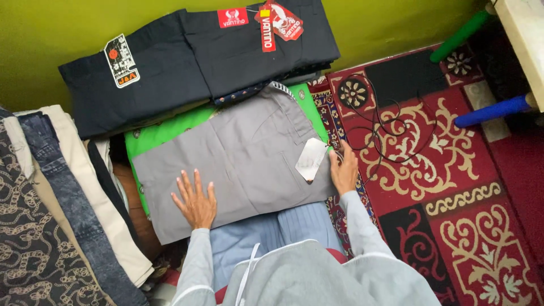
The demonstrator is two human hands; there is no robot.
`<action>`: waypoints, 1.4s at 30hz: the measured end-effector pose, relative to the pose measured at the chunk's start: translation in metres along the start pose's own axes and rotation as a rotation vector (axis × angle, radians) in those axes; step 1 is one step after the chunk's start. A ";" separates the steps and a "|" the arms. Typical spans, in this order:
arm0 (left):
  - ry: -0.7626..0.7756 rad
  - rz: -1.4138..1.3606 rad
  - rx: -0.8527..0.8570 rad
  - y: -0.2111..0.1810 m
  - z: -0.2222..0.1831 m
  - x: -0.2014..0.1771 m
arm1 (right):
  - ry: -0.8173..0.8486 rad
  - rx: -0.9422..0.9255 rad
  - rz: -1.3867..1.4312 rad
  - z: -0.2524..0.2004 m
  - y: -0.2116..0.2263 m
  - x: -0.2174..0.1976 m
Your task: Folding several pairs of trousers and stacking them.
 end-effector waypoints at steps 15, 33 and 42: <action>-0.076 -0.021 -0.027 -0.004 0.003 0.001 | -0.023 -0.398 -0.052 -0.001 0.072 0.024; 0.029 -0.086 0.033 -0.006 0.000 0.022 | 0.450 -0.489 -0.441 0.010 0.073 0.021; 0.022 -0.092 0.011 -0.008 0.000 0.020 | 0.392 -0.295 -0.344 0.118 0.133 0.023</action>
Point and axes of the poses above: each hand's wrist, its own z-axis towards the middle knuckle, its own x-axis out of the palm, y = z × x, the point moved 5 cm from there along z, towards the middle knuckle, and after that the axes turned 3 degrees about y, right-handed, at the moved point
